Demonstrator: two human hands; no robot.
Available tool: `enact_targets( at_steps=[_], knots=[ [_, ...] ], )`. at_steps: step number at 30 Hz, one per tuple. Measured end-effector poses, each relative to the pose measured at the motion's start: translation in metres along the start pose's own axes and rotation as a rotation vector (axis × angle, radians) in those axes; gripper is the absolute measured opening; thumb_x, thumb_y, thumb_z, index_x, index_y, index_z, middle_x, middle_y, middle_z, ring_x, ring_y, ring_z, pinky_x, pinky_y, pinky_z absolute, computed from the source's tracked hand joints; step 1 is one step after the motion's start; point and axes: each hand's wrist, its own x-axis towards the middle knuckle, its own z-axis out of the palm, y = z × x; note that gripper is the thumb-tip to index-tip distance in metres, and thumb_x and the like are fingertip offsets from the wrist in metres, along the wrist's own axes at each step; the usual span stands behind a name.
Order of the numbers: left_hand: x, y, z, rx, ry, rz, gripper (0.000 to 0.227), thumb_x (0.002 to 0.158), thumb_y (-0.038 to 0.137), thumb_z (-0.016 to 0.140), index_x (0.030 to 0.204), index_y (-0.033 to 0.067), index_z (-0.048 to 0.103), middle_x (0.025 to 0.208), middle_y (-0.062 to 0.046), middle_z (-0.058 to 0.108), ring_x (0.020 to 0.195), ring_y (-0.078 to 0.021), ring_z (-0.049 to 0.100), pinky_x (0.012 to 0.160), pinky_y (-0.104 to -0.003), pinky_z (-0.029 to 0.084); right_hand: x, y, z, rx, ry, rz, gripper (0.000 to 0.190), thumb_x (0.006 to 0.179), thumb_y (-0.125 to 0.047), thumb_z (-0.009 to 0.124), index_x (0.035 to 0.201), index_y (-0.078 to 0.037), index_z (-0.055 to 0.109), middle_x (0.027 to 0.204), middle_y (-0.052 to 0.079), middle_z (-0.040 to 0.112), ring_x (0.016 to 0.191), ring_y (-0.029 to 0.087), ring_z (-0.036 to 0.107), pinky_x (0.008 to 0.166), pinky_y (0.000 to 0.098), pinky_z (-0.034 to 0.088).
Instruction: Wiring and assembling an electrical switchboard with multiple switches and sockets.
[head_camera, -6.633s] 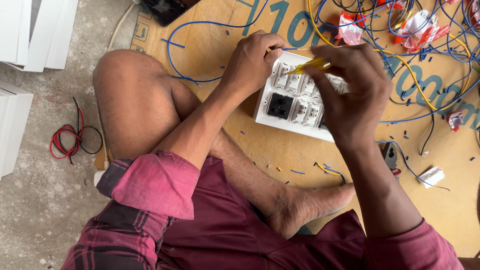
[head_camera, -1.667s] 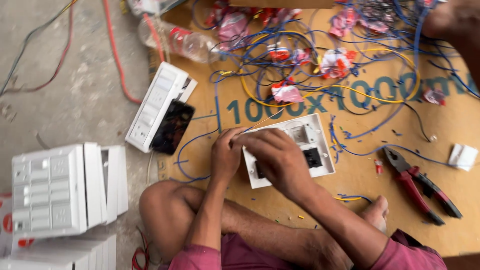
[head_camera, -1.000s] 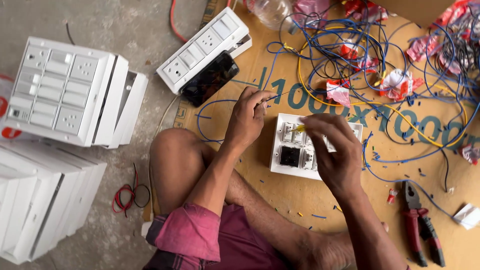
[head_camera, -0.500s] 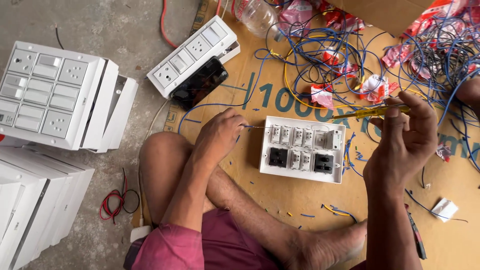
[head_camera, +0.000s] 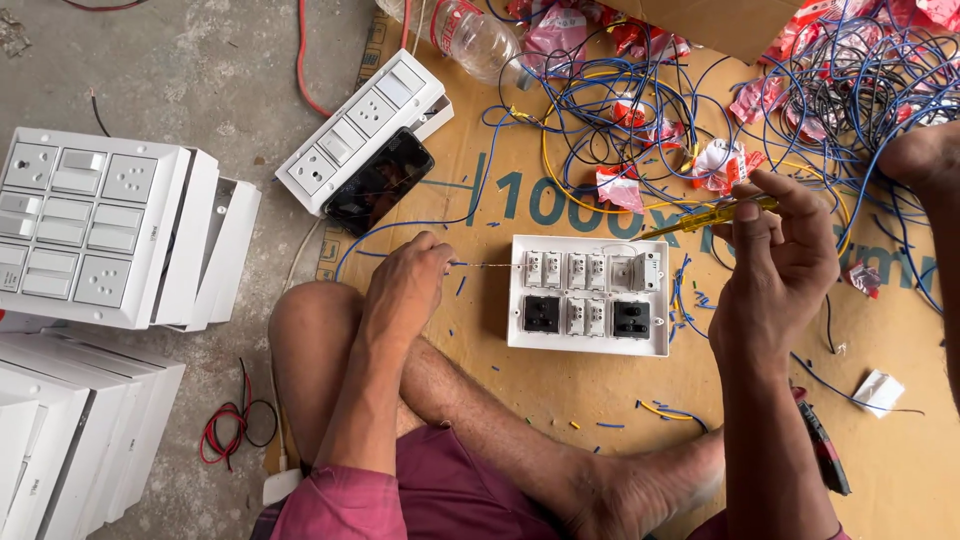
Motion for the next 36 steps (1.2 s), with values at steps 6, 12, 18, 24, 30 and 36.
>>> enact_targets(
  at_steps=[6,12,18,24,30,36],
  knots=[
    [-0.001,-0.001,-0.005,0.065,-0.042,-0.01,0.017,0.091,0.003,0.065,0.105,0.0039,0.074,0.104,-0.011,0.07,0.098,-0.0313,0.069,0.086,-0.044,0.055,0.0,0.003,-0.001,0.011,-0.016,0.008,0.017,0.117,-0.004,0.064,0.134,-0.004,0.063,0.12,0.002,0.067,0.11,0.01,0.066,0.093,0.0257,0.057],
    [-0.001,-0.006,0.004,0.077,-0.111,-0.089,0.022,0.093,0.003,0.064,0.113,0.004,0.074,0.107,-0.008,0.071,0.097,-0.0223,0.071,0.091,-0.035,0.058,-0.001,0.002,0.001,0.006,-0.022,0.021,0.017,0.116,-0.005,0.064,0.133,-0.004,0.063,0.123,0.002,0.066,0.11,0.009,0.066,0.098,0.0285,0.058],
    [-0.001,-0.007,0.005,0.093,-0.092,-0.069,0.022,0.094,0.003,0.063,0.113,0.0035,0.074,0.107,-0.009,0.071,0.097,-0.0237,0.071,0.09,-0.036,0.058,-0.001,0.001,0.003,-0.013,-0.027,0.038,0.016,0.116,-0.005,0.063,0.132,-0.004,0.063,0.123,0.003,0.067,0.115,0.011,0.066,0.096,0.028,0.058],
    [0.0,-0.001,-0.001,0.092,-0.096,-0.087,0.021,0.095,0.006,0.064,0.113,0.0042,0.074,0.106,-0.01,0.071,0.096,-0.0254,0.07,0.089,-0.038,0.058,-0.001,0.005,0.004,0.0,-0.027,0.05,0.016,0.115,-0.005,0.063,0.131,-0.004,0.063,0.122,0.004,0.068,0.114,0.011,0.066,0.094,0.0278,0.058],
    [0.0,0.005,-0.009,0.084,-0.11,-0.105,0.018,0.096,0.008,0.064,0.111,0.0035,0.074,0.104,-0.011,0.069,0.098,-0.0271,0.069,0.09,-0.04,0.056,-0.002,0.006,0.006,-0.004,-0.034,0.048,0.017,0.114,-0.005,0.063,0.131,-0.003,0.063,0.123,0.004,0.068,0.114,0.011,0.066,0.095,0.028,0.058],
    [-0.001,0.0,-0.005,0.091,-0.07,-0.073,0.023,0.093,0.004,0.063,0.114,0.003,0.073,0.105,-0.011,0.07,0.097,-0.0264,0.07,0.089,-0.039,0.057,-0.003,0.008,0.004,0.007,-0.046,0.05,0.017,0.115,-0.005,0.063,0.132,-0.003,0.063,0.123,0.004,0.067,0.113,0.011,0.066,0.096,0.0283,0.058]
  ],
)
